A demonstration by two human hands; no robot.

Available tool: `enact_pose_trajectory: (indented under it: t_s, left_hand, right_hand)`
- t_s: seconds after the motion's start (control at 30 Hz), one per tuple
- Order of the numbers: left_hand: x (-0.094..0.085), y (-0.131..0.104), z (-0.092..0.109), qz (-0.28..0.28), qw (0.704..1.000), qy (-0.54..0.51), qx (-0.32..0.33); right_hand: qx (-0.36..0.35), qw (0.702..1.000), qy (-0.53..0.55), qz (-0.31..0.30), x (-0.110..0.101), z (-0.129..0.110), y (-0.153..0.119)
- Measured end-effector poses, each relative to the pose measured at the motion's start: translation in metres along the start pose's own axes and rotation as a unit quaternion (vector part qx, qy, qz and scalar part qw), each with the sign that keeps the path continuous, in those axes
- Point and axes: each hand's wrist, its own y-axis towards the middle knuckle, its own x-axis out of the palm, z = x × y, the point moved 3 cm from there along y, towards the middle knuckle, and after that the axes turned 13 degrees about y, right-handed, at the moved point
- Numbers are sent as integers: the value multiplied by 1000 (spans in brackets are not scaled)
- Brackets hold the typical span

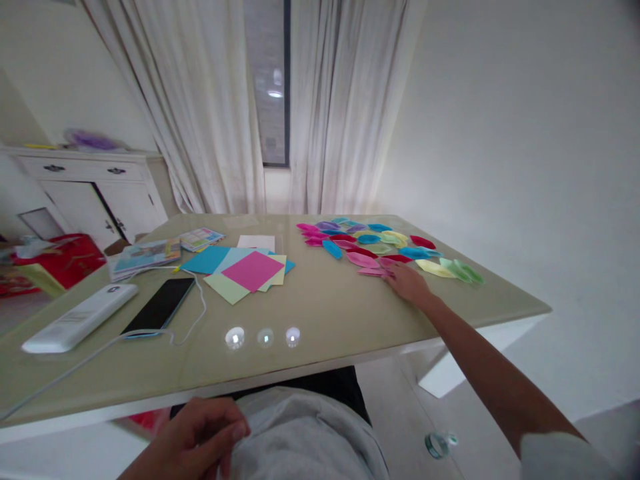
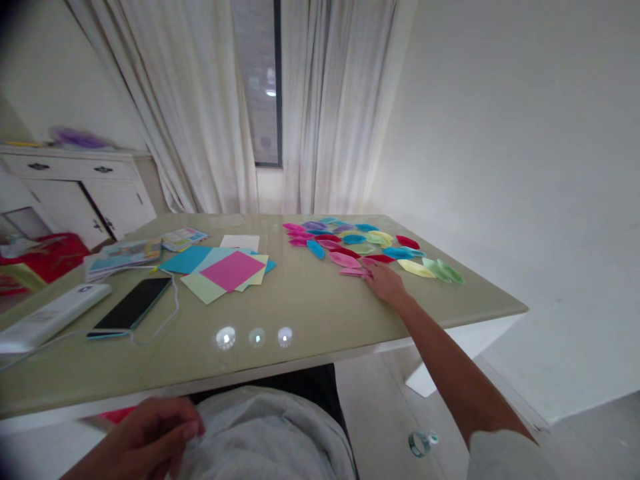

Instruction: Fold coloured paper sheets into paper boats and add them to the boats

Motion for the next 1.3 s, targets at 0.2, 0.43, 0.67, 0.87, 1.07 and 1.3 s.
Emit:
enact_pose_trajectory:
  t_s: [0.2,0.43,0.67,0.87,1.07,1.3]
  left_hand:
    - [-26,47,108,-21,982,53,179]
    - [-49,167,165,210,925,204,244]
    - [-67,222,124,277,926,183,179]
    - [-70,229,108,281,933,154,163]
    - [-72,236,103,316,931,129,129]
    - [-70,234,102,317,932,127,118]
  right_hand:
    - [-49,998,-26,-36,-1,-23,-4]
    - [-149,988,-26,-33,8,-122,-12]
    - [-205,978,-7,-27,26,-200,16]
    - [-151,988,36,14,38,-201,15]
    - [-89,990,101,44,48,-196,18]
    - [-57,986,145,58,55,-196,21]
